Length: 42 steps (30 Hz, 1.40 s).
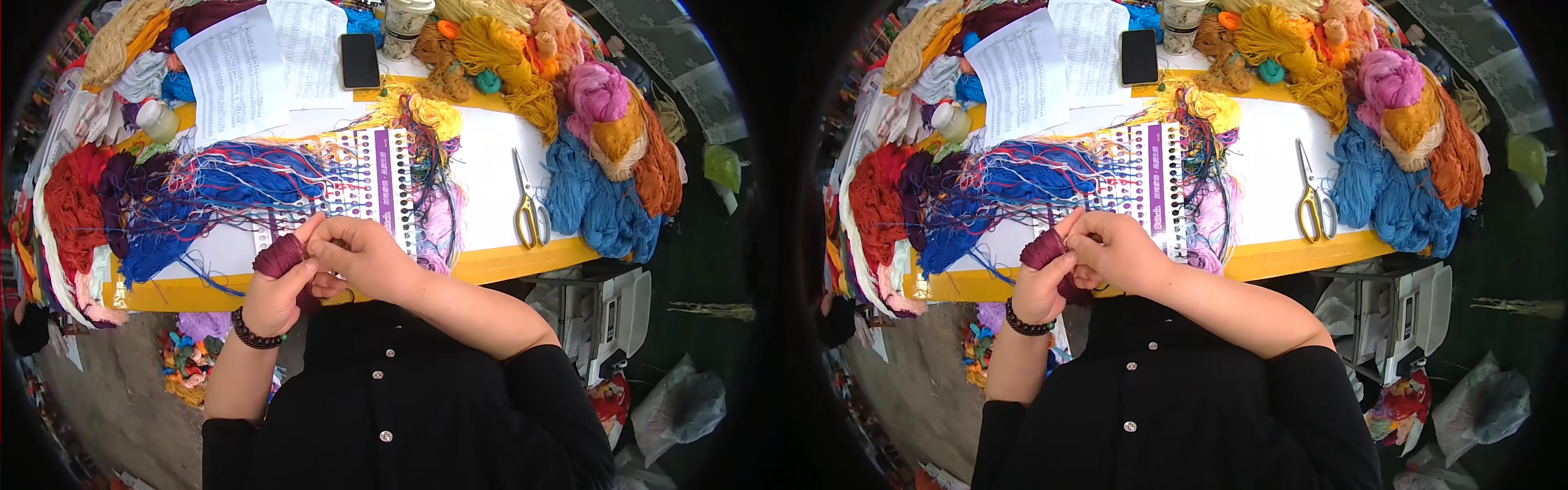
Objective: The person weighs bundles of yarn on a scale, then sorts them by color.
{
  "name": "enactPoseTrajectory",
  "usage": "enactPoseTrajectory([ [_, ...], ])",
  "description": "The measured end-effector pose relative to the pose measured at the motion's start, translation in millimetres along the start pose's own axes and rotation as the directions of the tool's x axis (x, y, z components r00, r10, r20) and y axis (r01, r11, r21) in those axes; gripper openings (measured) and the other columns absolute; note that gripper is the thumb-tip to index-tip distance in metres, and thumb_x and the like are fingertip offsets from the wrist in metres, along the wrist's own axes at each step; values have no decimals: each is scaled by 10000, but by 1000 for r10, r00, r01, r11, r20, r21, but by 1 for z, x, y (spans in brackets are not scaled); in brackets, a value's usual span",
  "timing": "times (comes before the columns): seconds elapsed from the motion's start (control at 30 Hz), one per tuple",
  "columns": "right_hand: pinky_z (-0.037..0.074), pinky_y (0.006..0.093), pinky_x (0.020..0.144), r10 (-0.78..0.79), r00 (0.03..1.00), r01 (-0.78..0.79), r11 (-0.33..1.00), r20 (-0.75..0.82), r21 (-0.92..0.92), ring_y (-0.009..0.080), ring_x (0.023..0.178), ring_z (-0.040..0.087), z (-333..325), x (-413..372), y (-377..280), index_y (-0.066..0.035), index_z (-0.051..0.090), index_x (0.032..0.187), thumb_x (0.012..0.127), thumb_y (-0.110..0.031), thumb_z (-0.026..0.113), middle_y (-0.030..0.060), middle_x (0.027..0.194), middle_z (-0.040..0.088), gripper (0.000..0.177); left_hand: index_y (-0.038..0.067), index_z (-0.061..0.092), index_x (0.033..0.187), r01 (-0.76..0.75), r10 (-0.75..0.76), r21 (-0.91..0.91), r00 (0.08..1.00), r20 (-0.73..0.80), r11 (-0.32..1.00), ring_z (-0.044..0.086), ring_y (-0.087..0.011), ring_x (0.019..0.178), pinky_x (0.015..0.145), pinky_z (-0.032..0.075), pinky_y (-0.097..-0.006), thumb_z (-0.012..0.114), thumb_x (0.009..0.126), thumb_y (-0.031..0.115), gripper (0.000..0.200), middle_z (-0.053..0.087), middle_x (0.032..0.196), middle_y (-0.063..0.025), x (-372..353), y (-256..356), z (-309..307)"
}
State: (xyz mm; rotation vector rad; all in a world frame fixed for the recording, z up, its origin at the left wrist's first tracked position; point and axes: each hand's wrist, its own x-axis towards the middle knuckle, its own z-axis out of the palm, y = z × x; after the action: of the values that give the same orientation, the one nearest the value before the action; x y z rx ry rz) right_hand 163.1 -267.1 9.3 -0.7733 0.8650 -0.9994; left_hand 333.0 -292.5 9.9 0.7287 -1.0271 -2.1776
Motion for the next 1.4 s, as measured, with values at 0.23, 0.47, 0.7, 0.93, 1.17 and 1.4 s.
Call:
enactPoseTrajectory([
  [0.23,490,243,662,1,999,-12,974,-50,-227,76,693,580,-2,0,-5,31,615,982,930,-87,592,47,826,646,131,2,349,1430,9,6,179,996,-84,984,598,-81,632,564,481,-195,456,925,-22,517,629,1118,-81,1,0,9],
  [0.47,464,316,902,-159,987,160,981,-22,108,157,1038,579,-7,-6,-5,-13,639,979,935,-118,572,108,1093,644,132,-18,452,1356,-86,92,128,995,-37,988,548,-107,586,556,433,-223,420,957,79,412,675,1014,-133,0,-10,-8],
  [0.7,287,200,463,-507,750,502,855,-426,-134,60,551,384,-138,-108,-145,-62,538,915,913,-114,549,-47,658,389,53,89,487,1330,-148,126,3,837,-533,989,361,-20,456,410,266,-170,517,892,124,441,560,713,37,-25,45,-76],
  [0.93,517,263,752,-702,592,-219,333,-396,-917,140,825,648,-136,-68,-87,-22,719,991,870,-88,647,71,884,711,156,-26,558,1214,-24,91,213,945,-314,977,296,-20,418,387,202,-180,439,924,154,362,633,729,-27,5,34,-62],
  [1.17,496,332,580,-233,929,-130,523,-288,-842,177,582,609,-88,23,19,18,706,909,863,-208,603,101,697,668,253,14,586,1193,435,-399,53,862,-313,899,643,-163,905,636,490,-244,522,932,252,359,652,1138,-114,73,-9,-19],
  [1.4,503,310,561,-55,918,-218,757,-393,-615,171,541,623,-93,28,21,22,708,795,825,-219,579,102,636,666,275,34,566,1138,371,-329,44,867,-374,928,640,-185,929,744,517,-286,510,941,227,281,647,1067,-111,86,-19,-13],
])
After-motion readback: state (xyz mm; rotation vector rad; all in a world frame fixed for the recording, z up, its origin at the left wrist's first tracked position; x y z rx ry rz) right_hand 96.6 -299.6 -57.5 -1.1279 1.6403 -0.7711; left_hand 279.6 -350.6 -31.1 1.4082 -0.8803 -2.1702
